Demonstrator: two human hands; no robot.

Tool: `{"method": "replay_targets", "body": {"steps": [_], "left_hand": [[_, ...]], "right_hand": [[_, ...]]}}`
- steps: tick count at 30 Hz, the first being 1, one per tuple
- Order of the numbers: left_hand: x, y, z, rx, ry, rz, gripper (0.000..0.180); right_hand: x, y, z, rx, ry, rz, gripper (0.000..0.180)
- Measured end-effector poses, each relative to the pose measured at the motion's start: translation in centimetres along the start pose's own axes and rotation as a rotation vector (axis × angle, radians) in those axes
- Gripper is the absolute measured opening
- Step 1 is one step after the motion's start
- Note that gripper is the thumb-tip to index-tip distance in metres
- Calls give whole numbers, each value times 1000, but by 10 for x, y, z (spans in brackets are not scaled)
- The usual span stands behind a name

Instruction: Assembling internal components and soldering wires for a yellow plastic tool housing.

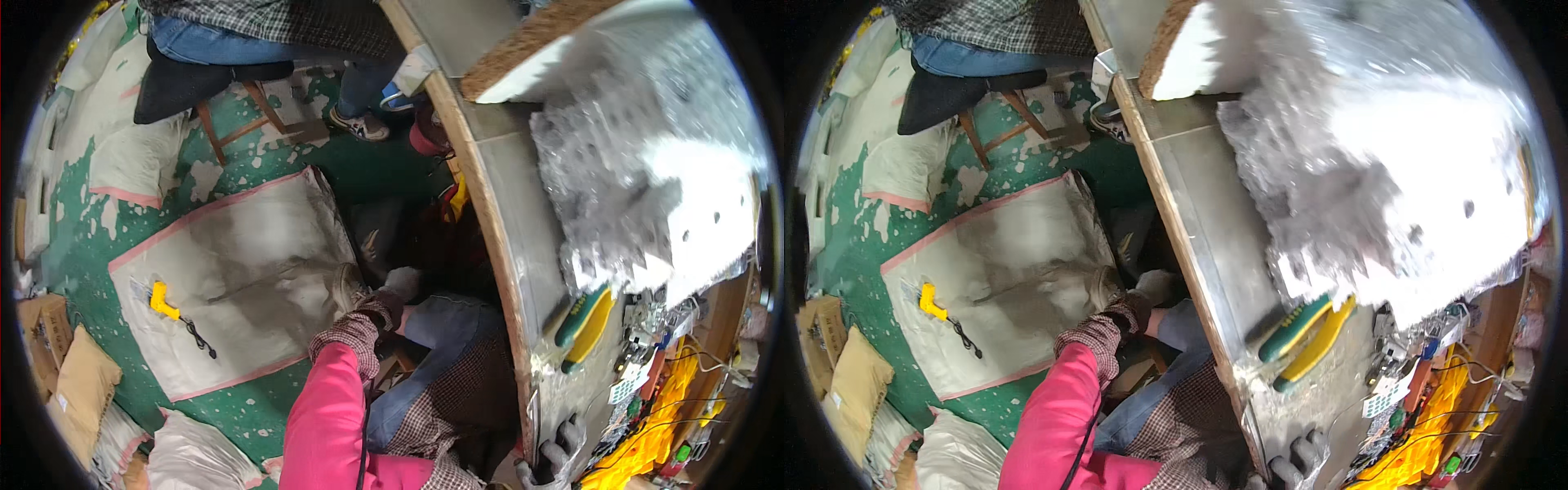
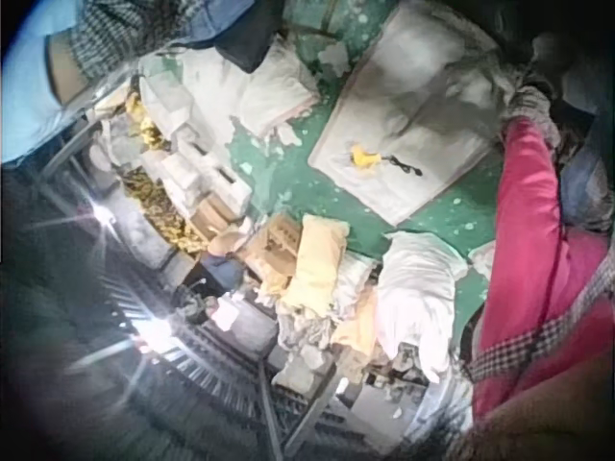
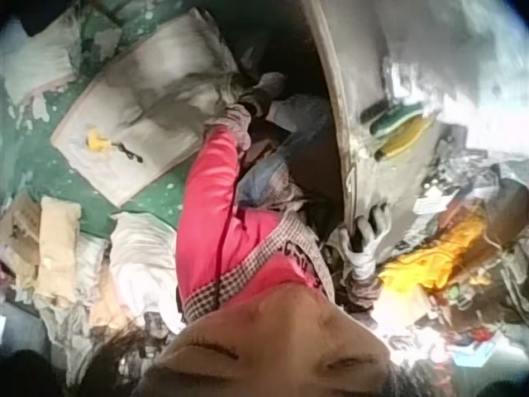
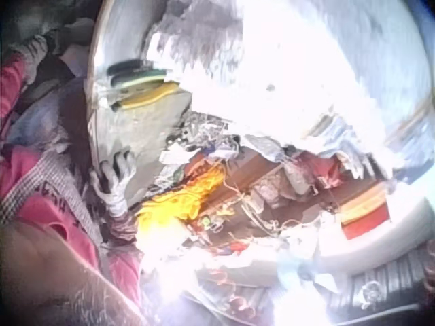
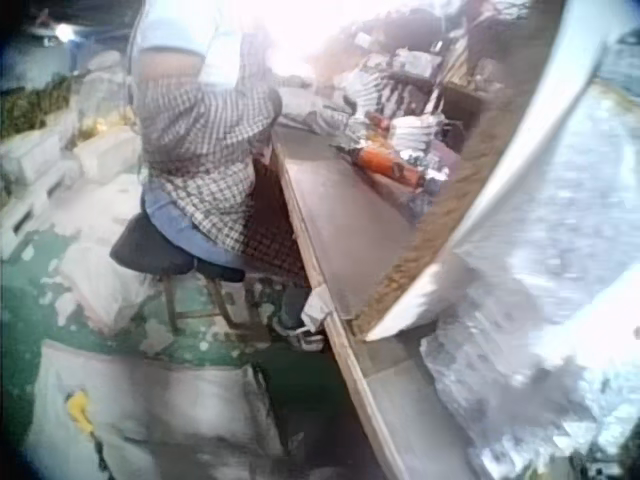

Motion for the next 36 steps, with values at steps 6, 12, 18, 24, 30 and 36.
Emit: {"method": "replay_targets", "body": {"steps": [6, 12, 18, 24, 30, 36], "left_hand": [[41, -51, 54, -327, -336, 344, 36], [-41, -32, 91, -163, 209, 198, 35], [-38, 21, 108, -23, 170, -33, 31], [-76, -11, 44, -265, 26, 113, 34], [24, -62, -79, -648, -105, -393, 69], [59, -19, -108, -502, -179, -367, 75]], "right_hand": [[6, 3, 5, -17, 105, -38, 55], [10, 12, -9, -12, 128, 4, 51], [14, 13, -24, -66, 151, -13, 53], [1, 11, -15, -44, 118, 11, 54], [-8, -3, 2, -6, 84, 45, 55], [-27, -26, 16, -31, 64, 81, 56]]}}
Point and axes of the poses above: each hand's wrist, its own y-axis towards the middle knuckle, its own z-axis out of the palm, x = y × z, the point moved 9 cm from there along y, towards the middle knuckle, and after that the axes turned 14 degrees about x, right-handed, at the moved point
